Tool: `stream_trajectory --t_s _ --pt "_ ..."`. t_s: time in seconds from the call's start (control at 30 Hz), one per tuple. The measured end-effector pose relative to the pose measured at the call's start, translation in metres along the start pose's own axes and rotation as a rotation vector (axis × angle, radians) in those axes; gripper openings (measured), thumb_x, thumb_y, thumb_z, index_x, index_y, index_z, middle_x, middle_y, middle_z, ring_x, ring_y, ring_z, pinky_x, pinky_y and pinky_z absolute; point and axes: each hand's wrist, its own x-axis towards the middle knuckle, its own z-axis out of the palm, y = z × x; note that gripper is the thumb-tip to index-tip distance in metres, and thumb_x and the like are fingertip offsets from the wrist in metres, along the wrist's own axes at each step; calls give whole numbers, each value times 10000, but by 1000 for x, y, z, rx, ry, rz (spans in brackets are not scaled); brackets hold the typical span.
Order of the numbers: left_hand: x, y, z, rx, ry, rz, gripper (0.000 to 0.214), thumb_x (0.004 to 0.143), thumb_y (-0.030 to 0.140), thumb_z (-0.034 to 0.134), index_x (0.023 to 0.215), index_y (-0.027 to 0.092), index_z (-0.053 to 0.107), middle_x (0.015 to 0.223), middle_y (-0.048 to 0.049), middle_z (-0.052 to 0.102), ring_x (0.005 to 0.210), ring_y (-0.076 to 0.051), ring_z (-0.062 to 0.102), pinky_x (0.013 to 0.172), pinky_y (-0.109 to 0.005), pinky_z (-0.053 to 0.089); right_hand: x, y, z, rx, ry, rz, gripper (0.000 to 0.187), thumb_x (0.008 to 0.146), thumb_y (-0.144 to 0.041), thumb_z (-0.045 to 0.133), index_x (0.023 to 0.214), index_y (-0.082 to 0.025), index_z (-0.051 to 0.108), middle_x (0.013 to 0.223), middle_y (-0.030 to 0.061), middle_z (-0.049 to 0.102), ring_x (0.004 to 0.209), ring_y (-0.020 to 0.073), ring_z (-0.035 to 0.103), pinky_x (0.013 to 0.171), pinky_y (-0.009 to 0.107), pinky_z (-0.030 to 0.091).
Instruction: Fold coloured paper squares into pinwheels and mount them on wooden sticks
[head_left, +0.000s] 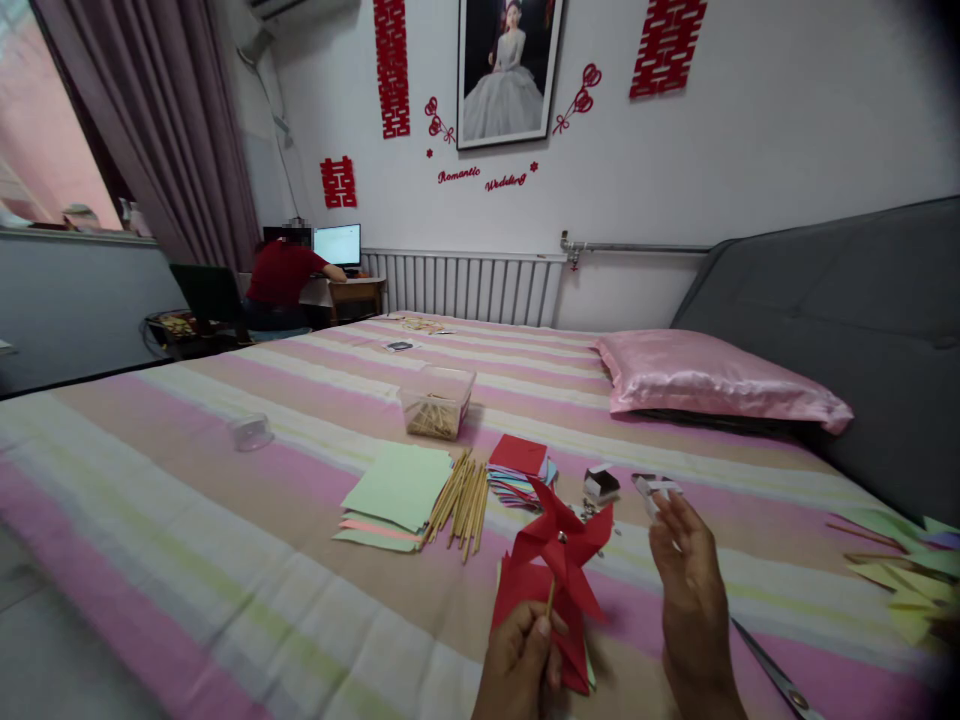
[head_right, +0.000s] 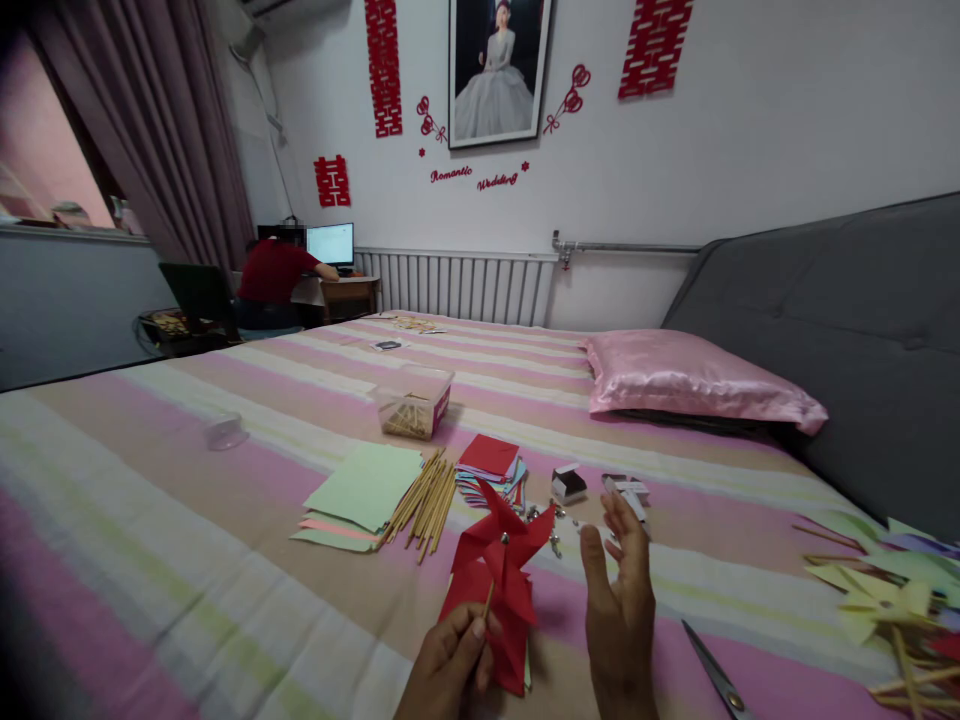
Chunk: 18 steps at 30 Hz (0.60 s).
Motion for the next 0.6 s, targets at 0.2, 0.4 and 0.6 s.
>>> stream_trajectory --t_s 0.2,0.4,0.6 --pt "-1 3 3 -35 11 -11 465 639 599 620 699 142 567 397 69 389 357 -48 263 418 -219 154 9 30 -3 -44 -53 213 606 759 -578 492 1243 -213 477 1318 62 487 1236 244 393 1014 343 271" --pt "-4 15 7 -41 13 -17 465 631 579 643 721 129 571 410 71 403 357 -46 266 415 -219 155 15 30 1 12 -35 290 656 708 -620 517 1197 -183 510 1286 97 508 1195 275 436 976 392 326" --pt "-8 11 6 -50 28 -23 491 613 613 630 712 139 549 417 78 398 354 -50 263 402 -223 141 25 -11 -51 138 -88 141 581 720 -545 558 1200 -220 517 1247 112 536 1091 302 525 866 412 422"
